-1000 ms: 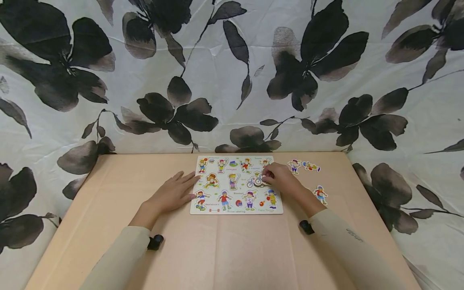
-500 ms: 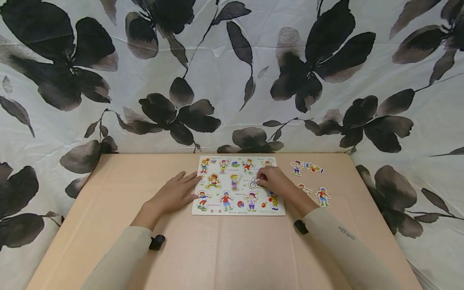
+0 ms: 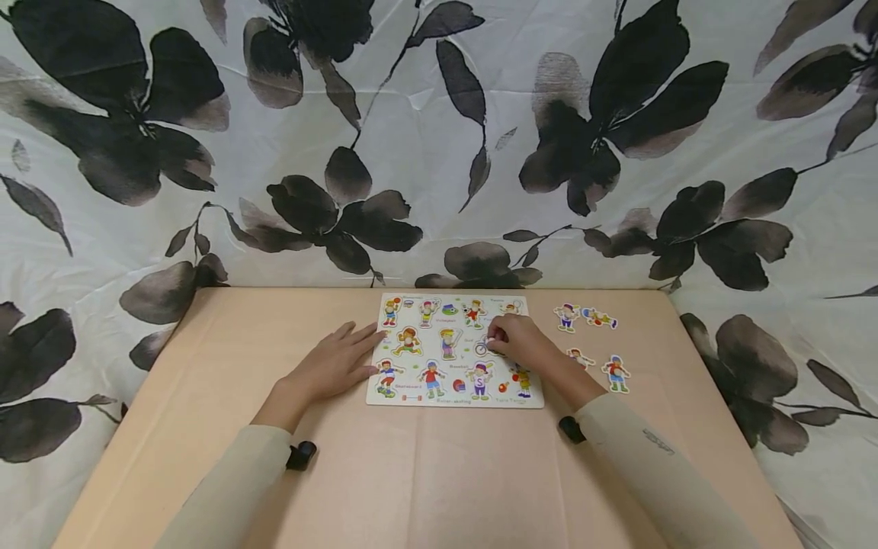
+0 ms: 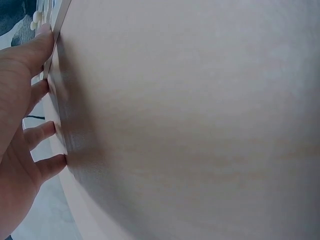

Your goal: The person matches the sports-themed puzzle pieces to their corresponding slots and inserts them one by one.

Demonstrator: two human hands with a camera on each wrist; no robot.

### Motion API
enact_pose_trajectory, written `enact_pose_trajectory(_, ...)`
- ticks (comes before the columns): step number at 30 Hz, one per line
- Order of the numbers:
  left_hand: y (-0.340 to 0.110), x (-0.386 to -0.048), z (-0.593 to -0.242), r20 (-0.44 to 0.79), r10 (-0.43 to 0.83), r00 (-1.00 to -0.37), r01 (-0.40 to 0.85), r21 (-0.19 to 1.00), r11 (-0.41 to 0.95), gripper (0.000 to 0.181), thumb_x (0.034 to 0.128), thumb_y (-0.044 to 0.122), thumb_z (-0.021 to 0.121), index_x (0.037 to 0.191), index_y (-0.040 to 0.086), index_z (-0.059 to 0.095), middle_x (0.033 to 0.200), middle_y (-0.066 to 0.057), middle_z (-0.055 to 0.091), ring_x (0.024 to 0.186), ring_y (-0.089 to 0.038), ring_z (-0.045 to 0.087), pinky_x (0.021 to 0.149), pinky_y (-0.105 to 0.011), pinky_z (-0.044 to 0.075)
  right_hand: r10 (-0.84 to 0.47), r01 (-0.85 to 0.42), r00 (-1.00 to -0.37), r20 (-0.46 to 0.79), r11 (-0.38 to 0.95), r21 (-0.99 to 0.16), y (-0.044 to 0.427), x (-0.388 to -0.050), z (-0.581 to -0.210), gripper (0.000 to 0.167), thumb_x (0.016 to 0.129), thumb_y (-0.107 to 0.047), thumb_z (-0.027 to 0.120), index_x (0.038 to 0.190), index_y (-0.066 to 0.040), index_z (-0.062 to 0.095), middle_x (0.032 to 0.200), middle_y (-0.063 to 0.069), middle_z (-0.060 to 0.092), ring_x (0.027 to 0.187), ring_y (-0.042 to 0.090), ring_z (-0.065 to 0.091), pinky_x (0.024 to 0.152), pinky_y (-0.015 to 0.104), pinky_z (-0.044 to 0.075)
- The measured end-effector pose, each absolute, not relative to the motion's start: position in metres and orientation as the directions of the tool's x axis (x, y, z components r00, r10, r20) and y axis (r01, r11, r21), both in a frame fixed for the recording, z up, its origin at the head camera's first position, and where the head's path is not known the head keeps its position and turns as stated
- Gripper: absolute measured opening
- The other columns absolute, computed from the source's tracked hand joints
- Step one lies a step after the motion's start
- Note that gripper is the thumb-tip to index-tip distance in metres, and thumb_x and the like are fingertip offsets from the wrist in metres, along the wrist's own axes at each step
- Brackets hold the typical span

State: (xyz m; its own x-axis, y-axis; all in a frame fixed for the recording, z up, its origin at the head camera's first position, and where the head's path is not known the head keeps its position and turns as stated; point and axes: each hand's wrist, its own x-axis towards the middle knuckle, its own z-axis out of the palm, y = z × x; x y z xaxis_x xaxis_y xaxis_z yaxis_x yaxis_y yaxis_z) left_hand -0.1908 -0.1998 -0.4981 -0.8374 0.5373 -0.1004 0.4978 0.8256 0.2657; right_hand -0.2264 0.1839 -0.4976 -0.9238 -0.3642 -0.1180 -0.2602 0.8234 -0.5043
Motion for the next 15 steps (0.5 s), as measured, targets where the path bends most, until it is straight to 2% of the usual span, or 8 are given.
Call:
enact_pose_trajectory(9, -0.197, -0.190, -0.495, -0.113, 0.533, -0.838, 0.493, 0.259, 0.830, 0.069, 0.1011, 0.046, 0.063, 0.160, 0.018, 0.040, 0.167, -0.011, 0.037, 0.151, -0.051, 0.030, 0.122, -0.064, 0.030, -0.312, -0.226, -0.948, -0.067, 0.806, -0.548, 0.208, -0.215, -0.484, 0.017, 0.096, -0.023, 0.075, 0.107, -0.010, 0.071, 0.093, 0.001, 0.062, 0.085, 0.016, 0.056, 0.073, 0.028, 0.050)
enact_pose_trajectory(15, -0.197, -0.190, -0.493, -0.116, 0.526, -0.842, 0.483, 0.270, 0.833, 0.069, 0.1009, 0.045, 0.064, 0.160, 0.018, 0.040, 0.167, -0.011, 0.036, 0.152, -0.051, 0.029, 0.122, -0.064, 0.029, -0.286, -0.243, -0.958, 0.007, 0.798, -0.552, 0.243, -0.209, -0.479, 0.017, 0.097, -0.022, 0.074, 0.108, -0.009, 0.072, 0.096, 0.002, 0.064, 0.087, 0.017, 0.059, 0.075, 0.032, 0.052)
